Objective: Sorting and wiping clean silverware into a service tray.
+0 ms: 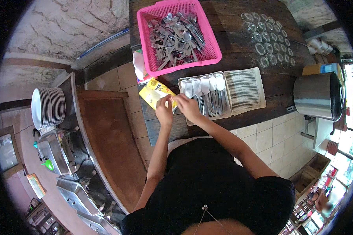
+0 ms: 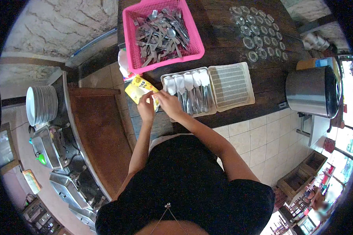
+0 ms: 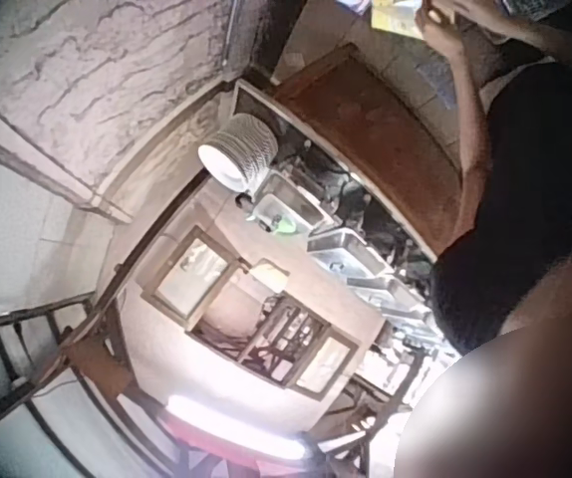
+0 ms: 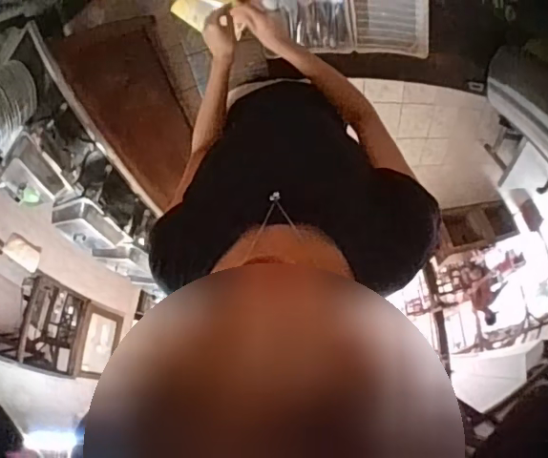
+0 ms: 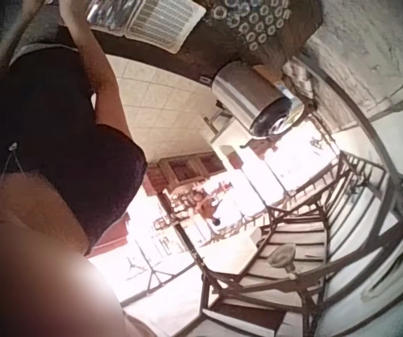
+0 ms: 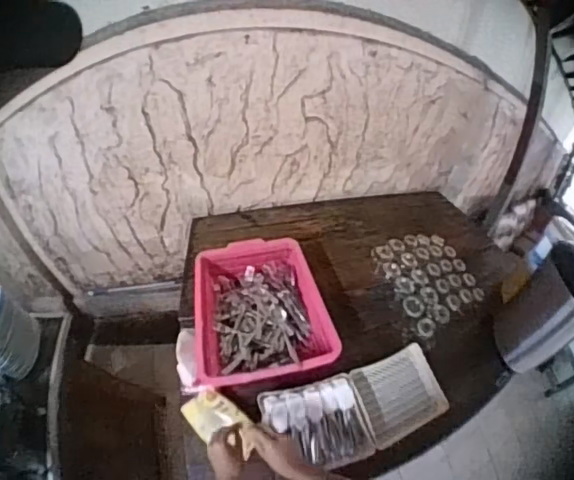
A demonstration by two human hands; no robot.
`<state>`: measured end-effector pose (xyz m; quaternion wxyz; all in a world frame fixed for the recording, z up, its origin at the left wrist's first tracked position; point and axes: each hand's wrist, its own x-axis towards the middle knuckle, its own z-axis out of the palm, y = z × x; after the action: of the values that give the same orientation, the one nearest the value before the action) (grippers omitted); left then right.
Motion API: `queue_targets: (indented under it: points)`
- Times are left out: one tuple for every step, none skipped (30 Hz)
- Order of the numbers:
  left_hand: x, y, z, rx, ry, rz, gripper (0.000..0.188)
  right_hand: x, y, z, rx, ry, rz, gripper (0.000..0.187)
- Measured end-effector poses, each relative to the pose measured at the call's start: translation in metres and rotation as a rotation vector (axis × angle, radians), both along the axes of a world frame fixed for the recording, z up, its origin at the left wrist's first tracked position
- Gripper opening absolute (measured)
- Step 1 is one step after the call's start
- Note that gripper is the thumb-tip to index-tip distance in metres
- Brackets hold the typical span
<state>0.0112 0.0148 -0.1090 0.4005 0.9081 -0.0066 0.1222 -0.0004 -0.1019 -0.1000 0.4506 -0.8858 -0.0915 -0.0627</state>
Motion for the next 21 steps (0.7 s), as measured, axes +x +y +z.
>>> queue_targets:
  points:
    - [0.001, 0.009, -0.005, 0.032, 0.057, 0.014, 0.017, 0.001, 0.011, -0.005, -0.027, -0.019, 0.053, 0.02]
    - [0.002, 0.015, -0.007, 0.062, 0.102, 0.004, 0.02, 0.005, 0.018, -0.011, -0.076, -0.074, 0.117, 0.021]
    - [0.002, 0.019, -0.009, 0.092, 0.147, -0.002, 0.023, 0.01, 0.024, -0.018, -0.123, -0.131, 0.184, 0.021]
    - [0.003, 0.022, -0.012, 0.092, 0.144, 0.003, 0.023, 0.014, 0.029, -0.025, -0.122, -0.134, 0.189, 0.021]
    - [0.005, 0.025, -0.014, 0.166, 0.164, -0.018, 0.03, 0.02, 0.034, -0.031, -0.215, -0.111, 0.189, 0.022]
    - [0.006, 0.027, -0.017, 0.24, 0.184, -0.041, 0.038, 0.024, 0.038, -0.036, -0.309, -0.088, 0.188, 0.023]
    - [0.005, 0.029, -0.019, 0.24, 0.18, -0.036, 0.038, 0.026, 0.04, -0.04, -0.308, -0.092, 0.191, 0.023]
    - [0.005, 0.031, -0.022, 0.326, 0.213, -0.043, 0.041, 0.029, 0.043, -0.04, -0.394, 0.003, 0.169, 0.024]
    - [0.005, 0.033, -0.024, 0.411, 0.246, -0.051, 0.045, 0.031, 0.046, -0.039, -0.481, 0.099, 0.146, 0.024]
    - [0.005, 0.037, -0.031, 0.405, 0.269, -0.044, 0.047, 0.032, 0.049, -0.039, -0.51, 0.108, 0.115, 0.022]
    - [0.007, 0.035, -0.03, 0.404, 0.265, -0.046, 0.047, 0.032, 0.048, -0.044, -0.512, 0.106, 0.112, 0.022]
    - [0.009, 0.034, -0.028, 0.418, 0.278, -0.043, 0.044, 0.033, 0.047, -0.05, -0.456, 0.086, 0.065, 0.02]
    - [0.01, 0.033, -0.026, 0.433, 0.291, -0.041, 0.042, 0.033, 0.046, -0.056, -0.4, 0.067, 0.018, 0.018]
    - [0.01, 0.033, -0.023, 0.433, 0.291, -0.04, 0.042, 0.033, 0.046, -0.052, -0.4, 0.066, 0.019, 0.018]
    - [0.01, 0.034, -0.02, 0.392, 0.259, -0.029, 0.04, 0.032, 0.045, -0.048, -0.294, 0.069, 0.003, 0.016]
    - [0.009, 0.034, -0.016, 0.351, 0.227, -0.018, 0.038, 0.031, 0.044, -0.044, -0.187, 0.071, -0.013, 0.014]
    - [0.009, 0.035, -0.012, 0.351, 0.227, -0.019, 0.038, 0.031, 0.043, -0.037, -0.187, 0.071, -0.014, 0.014]
    - [0.008, 0.036, -0.008, 0.317, 0.123, 0.009, 0.036, 0.03, 0.042, -0.029, -0.104, 0.075, -0.039, 0.013]
    - [0.007, 0.037, -0.004, 0.282, 0.02, 0.036, 0.035, 0.028, 0.041, -0.022, -0.02, 0.079, -0.065, 0.013]
    - [0.005, 0.036, 0.01, 0.258, -0.047, 0.072, 0.035, 0.025, 0.04, -0.016, -0.02, 0.081, -0.065, 0.013]
    - [0.003, 0.036, 0.009, 0.258, -0.045, 0.071, 0.035, 0.022, 0.039, -0.009, 0.054, 0.064, -0.069, 0.015]
